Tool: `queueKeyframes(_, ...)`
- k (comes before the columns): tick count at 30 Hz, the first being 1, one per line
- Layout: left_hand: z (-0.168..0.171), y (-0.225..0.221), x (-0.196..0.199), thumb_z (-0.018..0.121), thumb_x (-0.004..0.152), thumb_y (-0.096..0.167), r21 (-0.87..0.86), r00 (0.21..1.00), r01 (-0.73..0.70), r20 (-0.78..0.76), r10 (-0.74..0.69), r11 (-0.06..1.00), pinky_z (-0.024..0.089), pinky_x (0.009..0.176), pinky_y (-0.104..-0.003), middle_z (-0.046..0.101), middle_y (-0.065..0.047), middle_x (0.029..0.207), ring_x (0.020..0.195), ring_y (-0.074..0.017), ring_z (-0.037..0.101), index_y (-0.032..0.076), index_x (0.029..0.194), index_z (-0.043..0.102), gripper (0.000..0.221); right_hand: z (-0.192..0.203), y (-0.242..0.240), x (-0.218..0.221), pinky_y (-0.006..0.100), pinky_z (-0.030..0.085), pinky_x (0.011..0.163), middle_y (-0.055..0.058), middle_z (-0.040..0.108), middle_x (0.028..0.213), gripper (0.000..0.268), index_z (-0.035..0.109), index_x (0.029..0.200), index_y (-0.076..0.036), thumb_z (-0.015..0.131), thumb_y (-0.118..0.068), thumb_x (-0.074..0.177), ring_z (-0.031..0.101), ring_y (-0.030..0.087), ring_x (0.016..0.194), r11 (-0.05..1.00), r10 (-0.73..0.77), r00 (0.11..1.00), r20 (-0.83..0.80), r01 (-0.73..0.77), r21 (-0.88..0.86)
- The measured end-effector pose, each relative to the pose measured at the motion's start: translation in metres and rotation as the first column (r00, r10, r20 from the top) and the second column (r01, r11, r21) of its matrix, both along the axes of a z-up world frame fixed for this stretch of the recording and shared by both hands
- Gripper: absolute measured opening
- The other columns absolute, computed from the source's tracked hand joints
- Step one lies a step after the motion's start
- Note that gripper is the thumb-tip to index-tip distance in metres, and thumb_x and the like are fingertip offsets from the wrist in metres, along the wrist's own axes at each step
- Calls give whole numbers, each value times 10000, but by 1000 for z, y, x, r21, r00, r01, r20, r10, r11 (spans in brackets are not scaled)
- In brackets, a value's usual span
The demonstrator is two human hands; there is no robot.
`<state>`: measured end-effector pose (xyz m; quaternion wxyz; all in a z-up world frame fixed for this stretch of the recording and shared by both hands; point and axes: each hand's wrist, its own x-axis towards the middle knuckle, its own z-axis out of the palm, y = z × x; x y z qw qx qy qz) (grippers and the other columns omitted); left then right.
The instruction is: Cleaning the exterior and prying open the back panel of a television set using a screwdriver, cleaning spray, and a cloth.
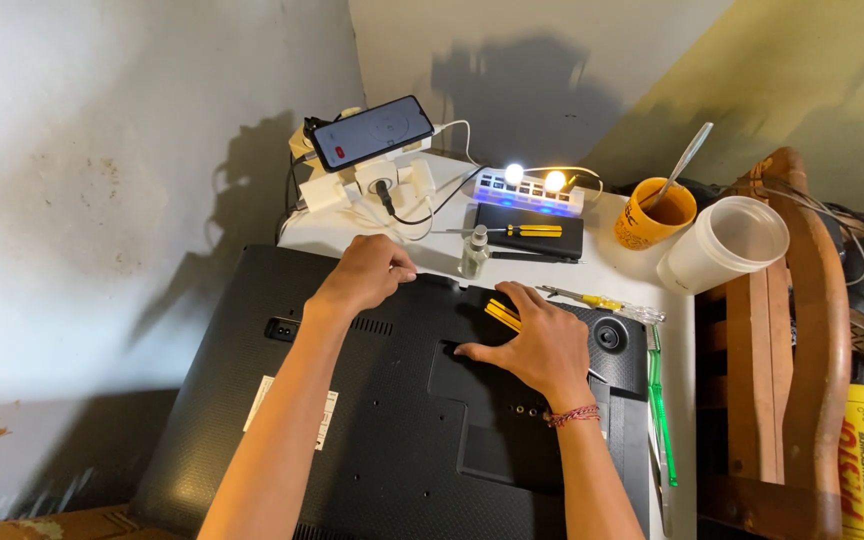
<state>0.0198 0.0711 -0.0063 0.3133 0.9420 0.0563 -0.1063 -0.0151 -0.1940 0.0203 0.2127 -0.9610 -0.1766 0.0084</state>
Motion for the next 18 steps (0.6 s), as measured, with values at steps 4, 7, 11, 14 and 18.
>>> queueKeyframes(4,11,1,3,709,913,132,-22,997,17,-74,-19,1000,591,873,-465,763,-204,971,995,-385,722,97,994,827,147,4,0,1,382,587,884,77,689,1323,914,640,1337,-237,867,-684,573,707,337,1127,1000,1,999,-54,-1,3)
queueKeyframes(7,-17,9,19,706,880,170,-24,995,-4,-99,2,1000,595,853,-466,775,-183,980,981,-381,728,135,934,832,142,4,0,1,389,585,895,71,677,1344,939,627,1350,-246,860,-706,566,701,330,1145,1000,3,998,-70,-4,-17)
queueKeyframes(11,-68,15,50,738,793,165,41,986,-50,-159,56,998,596,761,-475,762,-228,921,874,-399,740,162,769,824,89,6,1,0,396,579,911,67,669,1357,942,620,1350,-249,848,-725,570,693,330,1162,999,-10,997,-77,7,-42)
queueKeyframes(14,-26,2,48,726,756,131,113,976,-27,-212,51,993,594,804,-513,738,-289,967,938,-443,723,36,875,781,162,7,1,1,389,577,913,49,671,1356,942,621,1344,-249,851,-730,567,692,316,1168,999,-9,997,-72,5,-50)
queueKeyframes(18,-32,-6,65,757,677,121,239,957,44,-287,27,970,594,862,-569,729,-303,1025,1024,-467,714,-74,1030,750,403,6,1,1,377,583,902,20,674,1345,935,615,1340,-252,844,-741,577,695,286,1168,998,-7,998,-67,4,-58)
